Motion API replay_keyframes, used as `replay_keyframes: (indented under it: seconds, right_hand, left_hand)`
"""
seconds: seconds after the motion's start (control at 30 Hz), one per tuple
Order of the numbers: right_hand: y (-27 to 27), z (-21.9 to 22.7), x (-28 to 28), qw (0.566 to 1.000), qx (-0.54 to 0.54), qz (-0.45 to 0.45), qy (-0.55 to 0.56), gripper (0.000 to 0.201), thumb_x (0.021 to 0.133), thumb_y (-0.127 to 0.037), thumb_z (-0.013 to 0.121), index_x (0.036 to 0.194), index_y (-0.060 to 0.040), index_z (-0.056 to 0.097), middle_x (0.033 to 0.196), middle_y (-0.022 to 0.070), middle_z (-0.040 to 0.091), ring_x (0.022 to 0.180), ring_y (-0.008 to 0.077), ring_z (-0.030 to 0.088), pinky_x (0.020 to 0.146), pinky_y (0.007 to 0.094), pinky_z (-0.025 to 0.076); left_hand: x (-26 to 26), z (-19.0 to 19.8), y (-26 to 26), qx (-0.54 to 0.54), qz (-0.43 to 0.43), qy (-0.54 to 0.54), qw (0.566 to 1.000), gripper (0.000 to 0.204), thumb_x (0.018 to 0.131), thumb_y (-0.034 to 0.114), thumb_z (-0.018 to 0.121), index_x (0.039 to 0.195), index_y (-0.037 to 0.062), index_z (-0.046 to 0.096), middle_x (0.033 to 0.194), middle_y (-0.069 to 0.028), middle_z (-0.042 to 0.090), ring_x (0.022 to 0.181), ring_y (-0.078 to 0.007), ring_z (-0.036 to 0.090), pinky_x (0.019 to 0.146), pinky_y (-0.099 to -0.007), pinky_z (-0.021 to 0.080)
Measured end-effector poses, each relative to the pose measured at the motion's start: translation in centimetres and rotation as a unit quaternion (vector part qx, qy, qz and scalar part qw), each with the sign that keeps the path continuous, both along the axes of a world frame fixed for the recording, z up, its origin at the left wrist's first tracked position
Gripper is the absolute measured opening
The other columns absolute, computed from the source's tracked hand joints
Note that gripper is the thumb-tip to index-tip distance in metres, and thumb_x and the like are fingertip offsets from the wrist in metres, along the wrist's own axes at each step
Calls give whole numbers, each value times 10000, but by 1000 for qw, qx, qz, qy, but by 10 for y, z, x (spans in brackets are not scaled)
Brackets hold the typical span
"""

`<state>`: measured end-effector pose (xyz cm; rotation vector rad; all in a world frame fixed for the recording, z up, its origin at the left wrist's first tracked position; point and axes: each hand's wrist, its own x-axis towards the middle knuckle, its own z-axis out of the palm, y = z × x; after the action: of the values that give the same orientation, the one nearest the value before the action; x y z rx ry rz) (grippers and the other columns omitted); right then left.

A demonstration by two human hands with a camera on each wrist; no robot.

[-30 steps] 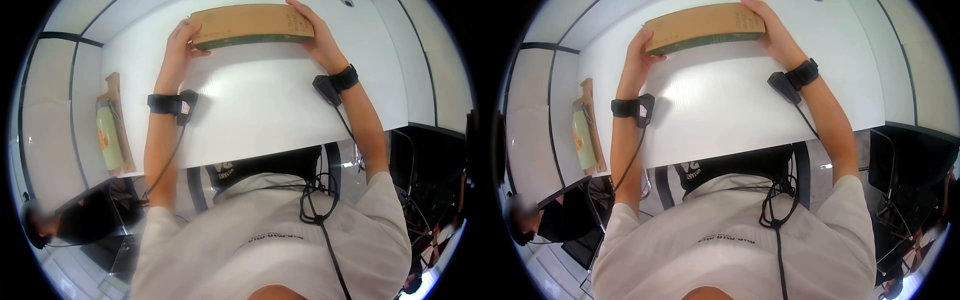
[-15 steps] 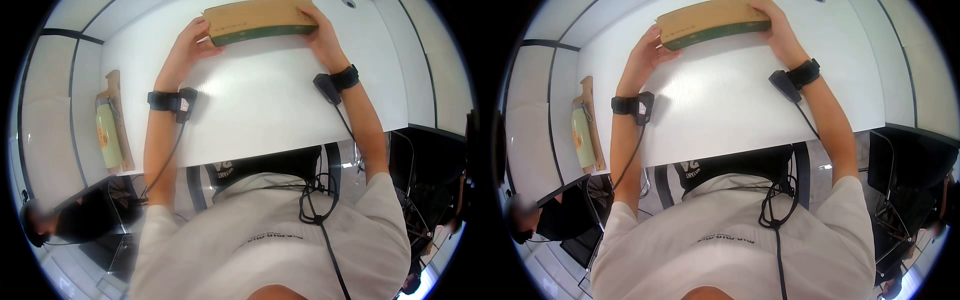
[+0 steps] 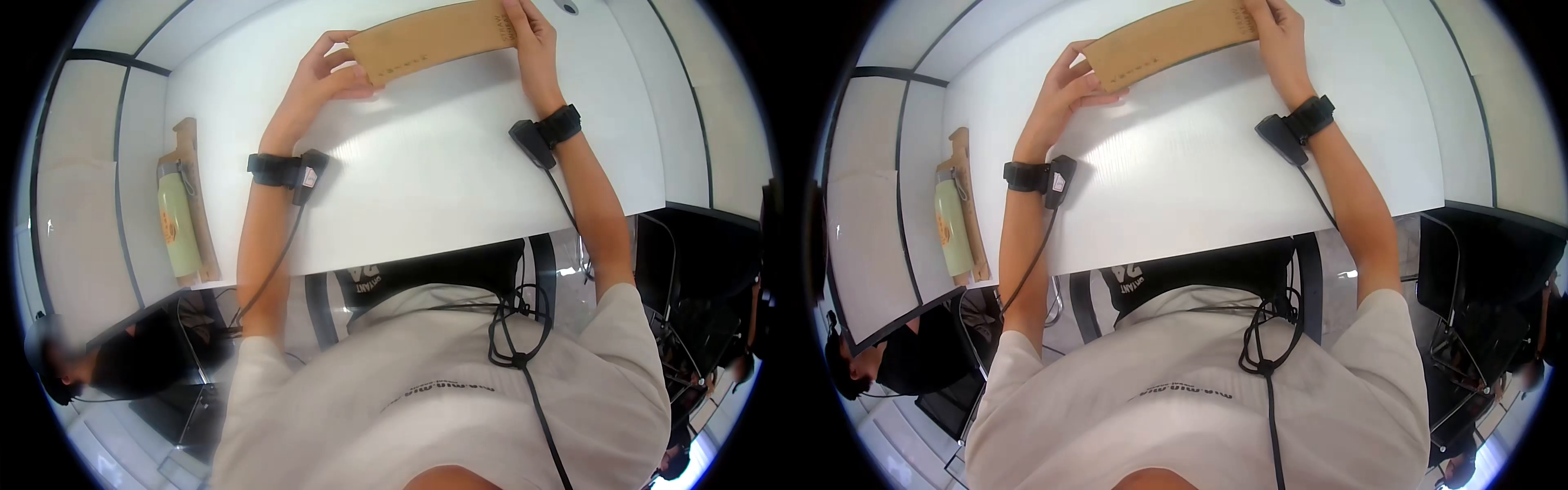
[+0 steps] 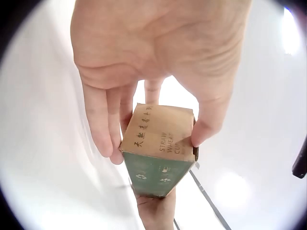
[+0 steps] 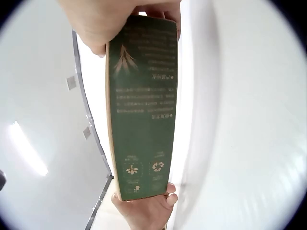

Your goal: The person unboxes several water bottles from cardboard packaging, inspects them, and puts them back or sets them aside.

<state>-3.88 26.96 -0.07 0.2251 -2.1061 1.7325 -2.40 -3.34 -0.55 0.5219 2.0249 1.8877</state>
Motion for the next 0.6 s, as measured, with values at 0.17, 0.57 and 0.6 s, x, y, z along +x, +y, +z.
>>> replay_keyframes:
  seconds: [0.17, 0.57, 0.6]
  right_hand:
    - [-1, -3, 2, 1000, -24, 2, -7, 438, 1041, -346, 547, 1235, 34, 646, 1198, 128, 688, 1141, 183, 606, 1014, 305, 447]
    - [1, -11, 1, 990, -110, 18, -82, 324, 1045, -350, 516, 1026, -50, 637, 947, -7, 590, 943, 90, 526, 889, 256, 412]
    - [0, -12, -1, 990, -114, 12, -81, 328, 1051, -355, 500, 1024, -56, 633, 961, -8, 583, 958, 87, 514, 904, 255, 401]
  left_hand:
    - [0, 2, -1, -4, 9, -4, 1000, 444, 956, 213, 534, 1340, 13, 434, 1249, -220, 632, 1006, -356, 719, 912, -378, 604]
    - [5, 6, 0, 167, 58, -76, 981, 564, 896, 256, 412, 1384, -16, 495, 1331, -178, 554, 1185, -336, 590, 1009, -487, 524]
    - [7, 13, 3, 183, 88, -100, 974, 538, 919, 233, 418, 1390, -13, 498, 1342, -176, 550, 1164, -314, 597, 1020, -465, 516]
